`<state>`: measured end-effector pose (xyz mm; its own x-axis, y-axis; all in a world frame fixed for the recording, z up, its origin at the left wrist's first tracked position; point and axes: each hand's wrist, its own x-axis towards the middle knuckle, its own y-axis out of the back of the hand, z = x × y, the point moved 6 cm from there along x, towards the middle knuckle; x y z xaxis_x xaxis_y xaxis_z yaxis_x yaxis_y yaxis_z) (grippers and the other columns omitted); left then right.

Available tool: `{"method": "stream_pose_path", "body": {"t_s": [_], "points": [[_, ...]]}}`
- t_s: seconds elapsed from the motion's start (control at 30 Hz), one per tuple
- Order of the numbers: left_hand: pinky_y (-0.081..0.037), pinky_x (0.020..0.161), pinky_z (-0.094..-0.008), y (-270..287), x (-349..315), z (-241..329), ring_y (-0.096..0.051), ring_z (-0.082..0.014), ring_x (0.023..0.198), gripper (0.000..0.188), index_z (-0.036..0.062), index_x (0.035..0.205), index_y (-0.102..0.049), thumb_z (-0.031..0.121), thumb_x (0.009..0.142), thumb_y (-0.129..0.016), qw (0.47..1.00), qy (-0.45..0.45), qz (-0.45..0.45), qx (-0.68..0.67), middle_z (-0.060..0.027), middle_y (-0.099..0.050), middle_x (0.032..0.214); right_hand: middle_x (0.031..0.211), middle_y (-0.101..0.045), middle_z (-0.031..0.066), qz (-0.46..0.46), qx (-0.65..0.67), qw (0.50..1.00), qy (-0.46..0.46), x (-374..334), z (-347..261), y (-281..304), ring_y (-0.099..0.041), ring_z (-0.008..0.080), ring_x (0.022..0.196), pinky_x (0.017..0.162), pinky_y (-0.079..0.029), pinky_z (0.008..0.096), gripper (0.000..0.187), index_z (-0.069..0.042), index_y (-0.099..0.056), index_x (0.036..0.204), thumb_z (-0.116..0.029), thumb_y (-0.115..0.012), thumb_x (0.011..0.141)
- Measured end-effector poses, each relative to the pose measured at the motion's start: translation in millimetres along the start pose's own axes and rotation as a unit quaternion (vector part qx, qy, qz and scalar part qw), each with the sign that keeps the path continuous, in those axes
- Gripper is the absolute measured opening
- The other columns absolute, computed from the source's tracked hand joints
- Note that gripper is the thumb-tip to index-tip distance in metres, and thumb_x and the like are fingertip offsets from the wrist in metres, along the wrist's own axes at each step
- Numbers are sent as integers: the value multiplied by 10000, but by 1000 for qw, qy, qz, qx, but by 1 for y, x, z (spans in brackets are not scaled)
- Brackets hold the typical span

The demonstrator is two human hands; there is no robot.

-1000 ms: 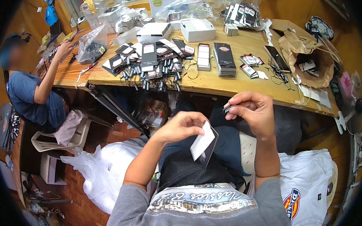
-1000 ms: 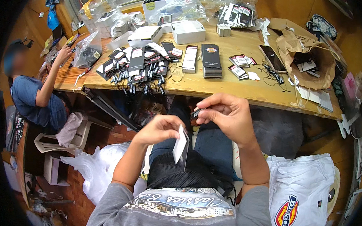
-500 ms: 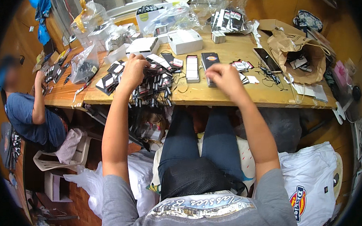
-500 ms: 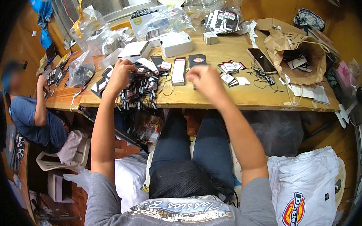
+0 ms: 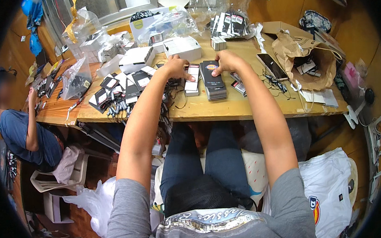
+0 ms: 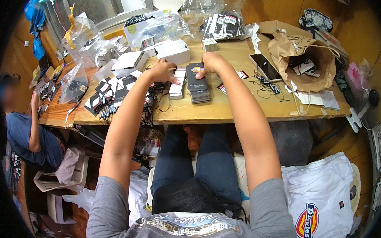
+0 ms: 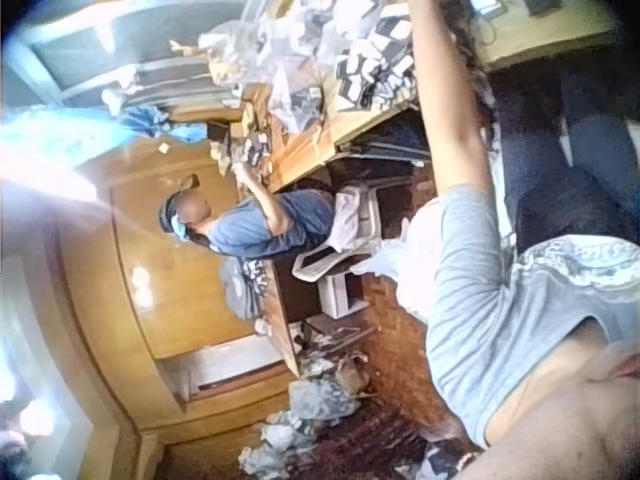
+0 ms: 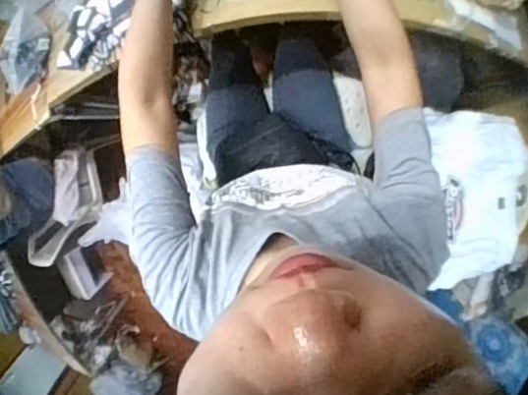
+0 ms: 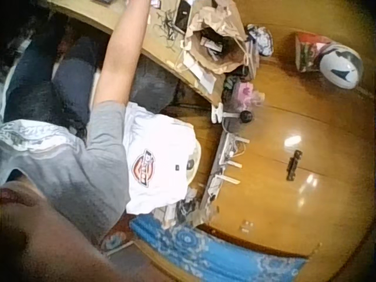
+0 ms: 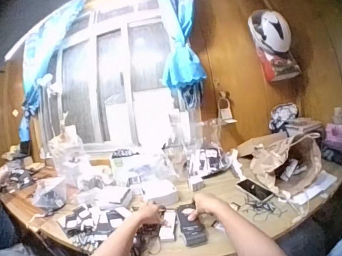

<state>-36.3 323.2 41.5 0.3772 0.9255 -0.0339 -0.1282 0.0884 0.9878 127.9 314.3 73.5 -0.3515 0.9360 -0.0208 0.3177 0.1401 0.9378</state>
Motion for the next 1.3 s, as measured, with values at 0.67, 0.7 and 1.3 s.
{"method": "stream_pose_path", "body": {"t_s": [0.67, 0.7, 1.3], "points": [[-416, 645, -298, 35, -6, 5, -534, -180, 736, 425, 56, 899, -491, 90, 541, -718, 930, -6, 221, -293, -86, -576, 771, 646, -549, 47, 176, 509, 842, -25, -17, 14, 14, -534, 103, 552, 388, -415, 219, 356, -40, -450, 899, 40, -655, 619], [-412, 566, -243, 41, -15, 7, -524, -115, 614, 285, 19, 838, -523, 20, 595, -672, 907, -21, 248, -339, -61, -585, 681, 666, -562, 54, 171, 526, 833, -14, -21, 14, 15, -538, 101, 569, 404, -419, 213, 325, -47, -460, 906, 26, -640, 645], [-355, 529, -163, 39, -112, 73, -492, -49, 646, 217, -12, 890, -554, 93, 715, -626, 675, -41, 235, -699, -16, -569, 761, 775, -594, 170, 179, 160, 957, -165, -63, 94, 35, -590, 219, 668, 590, -469, 301, 363, 40, -569, 854, -280, -636, 696]]}}
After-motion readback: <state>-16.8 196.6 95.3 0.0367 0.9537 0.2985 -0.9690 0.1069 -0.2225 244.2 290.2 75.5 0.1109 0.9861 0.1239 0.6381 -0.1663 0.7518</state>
